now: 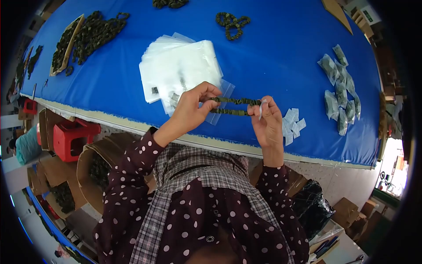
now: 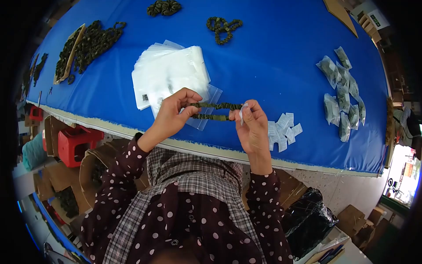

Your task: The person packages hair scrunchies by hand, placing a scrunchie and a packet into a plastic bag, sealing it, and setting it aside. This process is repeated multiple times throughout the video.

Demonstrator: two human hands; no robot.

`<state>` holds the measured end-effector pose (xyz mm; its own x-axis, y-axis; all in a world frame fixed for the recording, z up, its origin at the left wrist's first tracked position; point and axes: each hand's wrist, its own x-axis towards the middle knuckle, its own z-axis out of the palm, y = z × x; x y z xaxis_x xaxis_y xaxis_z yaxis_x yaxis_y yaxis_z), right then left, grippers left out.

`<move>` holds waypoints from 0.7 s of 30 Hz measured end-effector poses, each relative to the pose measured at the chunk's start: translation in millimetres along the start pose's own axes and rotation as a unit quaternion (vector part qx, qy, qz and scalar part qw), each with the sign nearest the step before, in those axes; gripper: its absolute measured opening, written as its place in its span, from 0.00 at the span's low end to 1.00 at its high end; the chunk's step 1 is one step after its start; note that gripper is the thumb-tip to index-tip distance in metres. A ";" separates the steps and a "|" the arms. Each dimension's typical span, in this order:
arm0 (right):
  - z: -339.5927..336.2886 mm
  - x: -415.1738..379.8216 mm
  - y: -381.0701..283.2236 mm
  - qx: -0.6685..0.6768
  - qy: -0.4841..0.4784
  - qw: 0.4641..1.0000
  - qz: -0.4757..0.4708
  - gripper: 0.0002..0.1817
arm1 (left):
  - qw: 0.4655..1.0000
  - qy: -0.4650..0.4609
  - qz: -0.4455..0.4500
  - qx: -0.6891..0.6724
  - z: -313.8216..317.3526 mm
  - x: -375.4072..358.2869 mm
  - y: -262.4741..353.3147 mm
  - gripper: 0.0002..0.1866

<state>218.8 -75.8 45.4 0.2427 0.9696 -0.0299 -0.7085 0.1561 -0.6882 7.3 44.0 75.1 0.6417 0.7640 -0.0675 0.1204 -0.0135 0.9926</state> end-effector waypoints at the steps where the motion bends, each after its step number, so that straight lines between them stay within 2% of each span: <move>1: 2.8 1.1 2.0 0.001 -0.002 1.000 -0.001 0.07 | 1.000 0.001 0.001 0.001 2.3 0.8 -1.6 0.14; 5: 26.2 0.0 10.2 -0.124 0.025 0.990 0.062 0.08 | 0.960 0.042 -0.060 -0.269 31.9 2.0 -5.0 0.12; 6: 28.4 0.4 5.3 -0.125 0.024 0.990 0.062 0.08 | 0.960 0.043 -0.059 -0.270 31.7 2.9 -5.4 0.12; 7: 30.7 -0.2 -1.5 -0.216 0.010 0.974 0.059 0.08 | 0.966 0.039 -0.057 -0.251 30.5 3.1 -6.2 0.12; 10: 33.7 -2.4 -16.3 -0.473 -0.032 0.879 0.044 0.08 | 0.980 0.024 -0.052 -0.189 27.0 2.7 -8.1 0.11; 16: 19.3 2.2 -10.6 -0.346 -0.011 0.934 0.092 0.09 | 0.974 -0.036 -0.068 -0.214 20.6 -1.3 2.1 0.12; 18: 4.1 -10.6 -24.7 -0.176 -0.035 0.977 0.116 0.08 | 0.967 -0.111 -0.107 -0.202 -9.0 -8.3 1.1 0.11; 20: -5.6 -17.4 -34.0 0.000 -0.055 0.989 0.135 0.08 | 0.954 -0.187 -0.144 -0.187 -28.5 -12.4 0.5 0.11; 21: -3.0 -14.2 -30.4 0.000 -0.058 0.989 0.135 0.08 | 0.954 -0.185 -0.142 -0.186 -26.0 -10.4 0.1 0.11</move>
<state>238.8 -94.8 64.6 -0.0329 0.9910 -0.1299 -0.7368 -0.1119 -0.6668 -19.0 52.8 78.5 0.8553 0.4209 -0.3021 0.0964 0.4437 0.8910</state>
